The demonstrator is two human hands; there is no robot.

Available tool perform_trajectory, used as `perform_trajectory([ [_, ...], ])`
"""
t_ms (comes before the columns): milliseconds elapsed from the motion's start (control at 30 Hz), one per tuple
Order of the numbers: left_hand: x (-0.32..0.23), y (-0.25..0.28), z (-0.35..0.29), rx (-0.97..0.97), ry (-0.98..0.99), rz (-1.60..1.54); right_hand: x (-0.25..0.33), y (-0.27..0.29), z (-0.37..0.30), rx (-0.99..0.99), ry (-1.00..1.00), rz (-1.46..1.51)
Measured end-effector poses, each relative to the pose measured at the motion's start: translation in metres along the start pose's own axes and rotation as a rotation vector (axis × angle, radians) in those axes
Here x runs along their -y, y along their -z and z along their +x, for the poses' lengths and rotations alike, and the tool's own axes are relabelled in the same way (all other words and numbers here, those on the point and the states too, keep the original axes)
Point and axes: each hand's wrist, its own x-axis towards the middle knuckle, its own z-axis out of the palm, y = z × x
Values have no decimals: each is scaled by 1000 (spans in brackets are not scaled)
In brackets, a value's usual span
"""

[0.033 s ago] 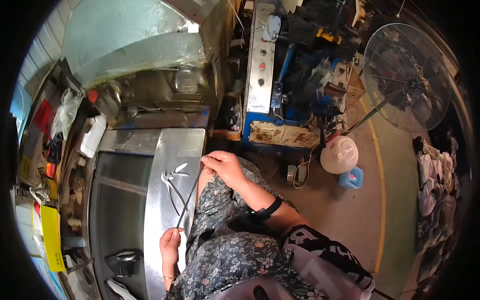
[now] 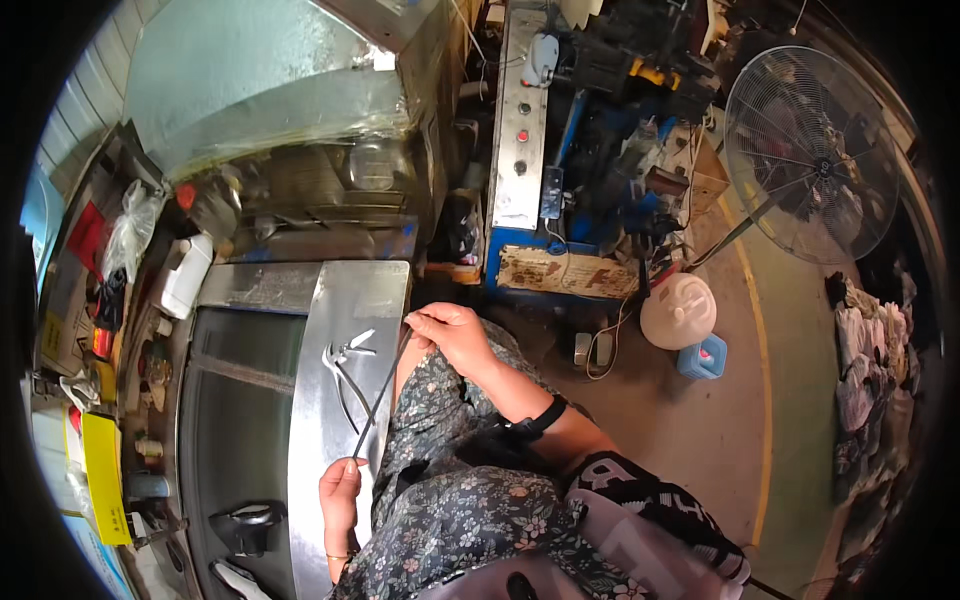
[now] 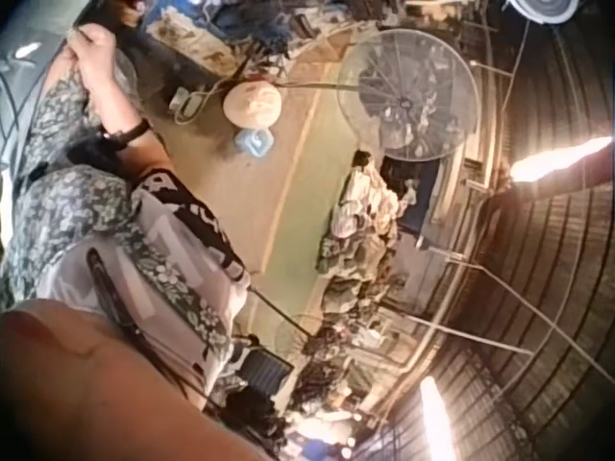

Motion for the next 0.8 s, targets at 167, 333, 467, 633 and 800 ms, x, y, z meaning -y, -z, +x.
perform_trajectory([
  [167, -6, 2, -2, -9, -31, 24, 9, 13, -9, 4, 4, 20],
  [333, -1, 4, -4, -33, -44, -35, 12, 23, -11, -34, 64, 33],
  [467, -2, 4, -4, -30, 27, -34, 24, 25, -26, -69, 8, 106],
  [633, -22, -19, 29, 113, -188, 296, 67, 48, -73, -271, 141, 73],
  [800, -91, -69, 46, 190, -1018, 1219, 109, 63, -121, -234, 257, -217],
])
